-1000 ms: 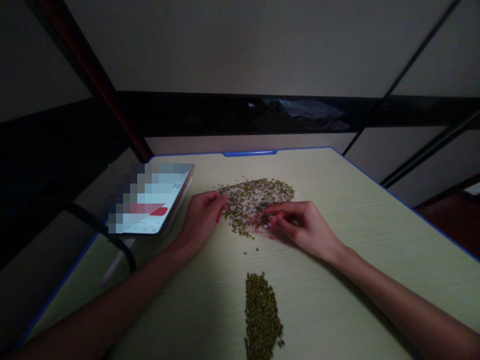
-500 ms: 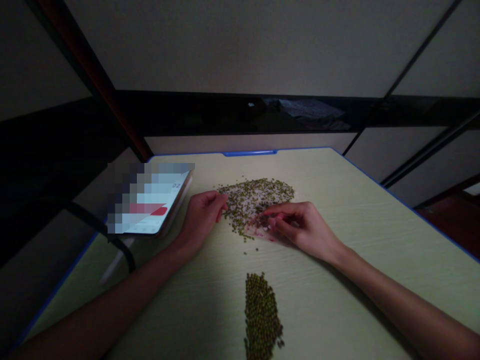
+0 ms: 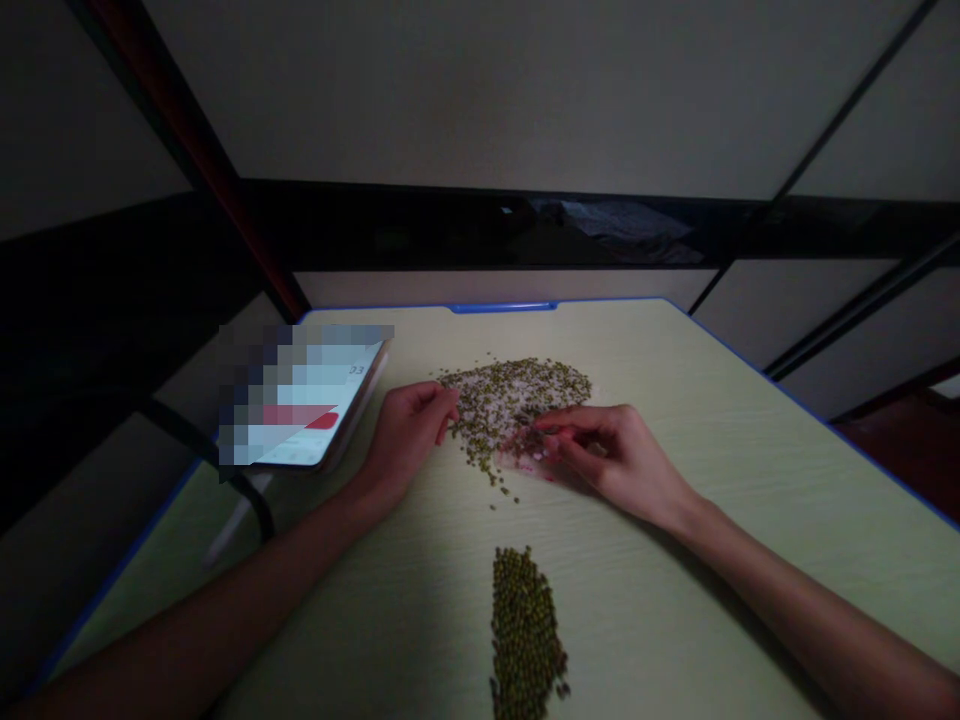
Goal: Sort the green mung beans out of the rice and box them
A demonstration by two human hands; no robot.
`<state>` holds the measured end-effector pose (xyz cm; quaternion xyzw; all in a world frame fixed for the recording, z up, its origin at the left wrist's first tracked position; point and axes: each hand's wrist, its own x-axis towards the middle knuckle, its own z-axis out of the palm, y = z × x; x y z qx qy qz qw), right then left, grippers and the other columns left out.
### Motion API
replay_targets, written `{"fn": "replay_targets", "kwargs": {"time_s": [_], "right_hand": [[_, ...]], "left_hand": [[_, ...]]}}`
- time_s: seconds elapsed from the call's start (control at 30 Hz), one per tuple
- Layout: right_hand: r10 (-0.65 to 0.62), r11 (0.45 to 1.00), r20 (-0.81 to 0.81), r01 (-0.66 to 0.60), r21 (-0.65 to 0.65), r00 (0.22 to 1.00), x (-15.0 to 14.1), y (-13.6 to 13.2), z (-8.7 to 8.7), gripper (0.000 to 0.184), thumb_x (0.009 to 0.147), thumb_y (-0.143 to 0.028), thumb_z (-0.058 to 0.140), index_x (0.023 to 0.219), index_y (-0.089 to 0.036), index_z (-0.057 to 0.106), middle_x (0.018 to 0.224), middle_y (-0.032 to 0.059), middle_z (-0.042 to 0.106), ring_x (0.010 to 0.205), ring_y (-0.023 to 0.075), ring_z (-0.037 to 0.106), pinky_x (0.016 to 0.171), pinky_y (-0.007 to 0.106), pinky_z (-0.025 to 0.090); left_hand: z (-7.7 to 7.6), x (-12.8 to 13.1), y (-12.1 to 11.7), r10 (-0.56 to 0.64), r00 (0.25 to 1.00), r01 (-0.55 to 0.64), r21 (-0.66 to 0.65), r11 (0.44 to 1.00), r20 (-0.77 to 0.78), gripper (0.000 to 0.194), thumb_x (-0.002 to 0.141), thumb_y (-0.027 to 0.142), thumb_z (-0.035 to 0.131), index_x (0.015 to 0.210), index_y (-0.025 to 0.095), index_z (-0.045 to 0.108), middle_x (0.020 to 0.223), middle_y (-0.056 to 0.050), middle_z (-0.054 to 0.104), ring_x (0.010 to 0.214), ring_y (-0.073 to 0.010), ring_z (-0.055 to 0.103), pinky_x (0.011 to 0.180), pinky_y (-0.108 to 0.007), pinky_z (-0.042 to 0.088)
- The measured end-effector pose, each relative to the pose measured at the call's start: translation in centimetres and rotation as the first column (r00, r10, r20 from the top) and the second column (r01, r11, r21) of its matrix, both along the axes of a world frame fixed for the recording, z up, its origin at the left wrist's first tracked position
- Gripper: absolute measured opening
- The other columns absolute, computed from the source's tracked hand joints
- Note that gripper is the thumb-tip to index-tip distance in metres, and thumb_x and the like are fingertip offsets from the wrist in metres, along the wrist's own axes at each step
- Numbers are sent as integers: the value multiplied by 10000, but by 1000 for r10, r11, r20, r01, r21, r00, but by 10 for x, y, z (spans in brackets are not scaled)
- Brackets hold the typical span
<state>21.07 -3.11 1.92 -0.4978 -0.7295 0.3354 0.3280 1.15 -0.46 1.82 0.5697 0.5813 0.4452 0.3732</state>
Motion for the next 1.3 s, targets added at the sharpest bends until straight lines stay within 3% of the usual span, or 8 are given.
{"fn": "replay_targets", "kwargs": {"time_s": [0.17,0.43,0.73,1.3], "right_hand": [[-17,1000,-58,16,-12,998,-3,4,5,278,747,-216,501,912,-116,701,565,16,579,487,92,441,459,230,349],[-19,989,56,10,150,998,-7,5,3,250,750,-167,502,881,-130,712,616,17,638,473,85,433,449,229,331],[41,987,100,-56,152,994,-9,4,4,251,774,-169,492,895,-142,711,732,36,697,520,98,499,468,230,368],[77,986,72,-87,142,994,-8,4,0,255,749,-140,498,878,-122,718,650,35,674,451,77,438,410,206,321]], "left_hand": [[-1,-1,1,-11,1000,11,-1,1000,11,272,703,288,502,444,206,486,352,76,372,378,-86,337,426,-237,246],[-4,-2,1,-18,999,18,-3,1000,27,281,712,294,496,446,205,485,344,78,364,368,-80,310,413,-236,219],[-3,-1,1,-11,1000,11,-3,1000,21,276,707,288,498,446,201,483,340,80,361,364,-75,305,407,-232,208],[-3,-1,2,-11,1000,11,-2,1000,25,276,709,274,491,445,194,477,334,82,360,362,-69,311,409,-223,226]]}}
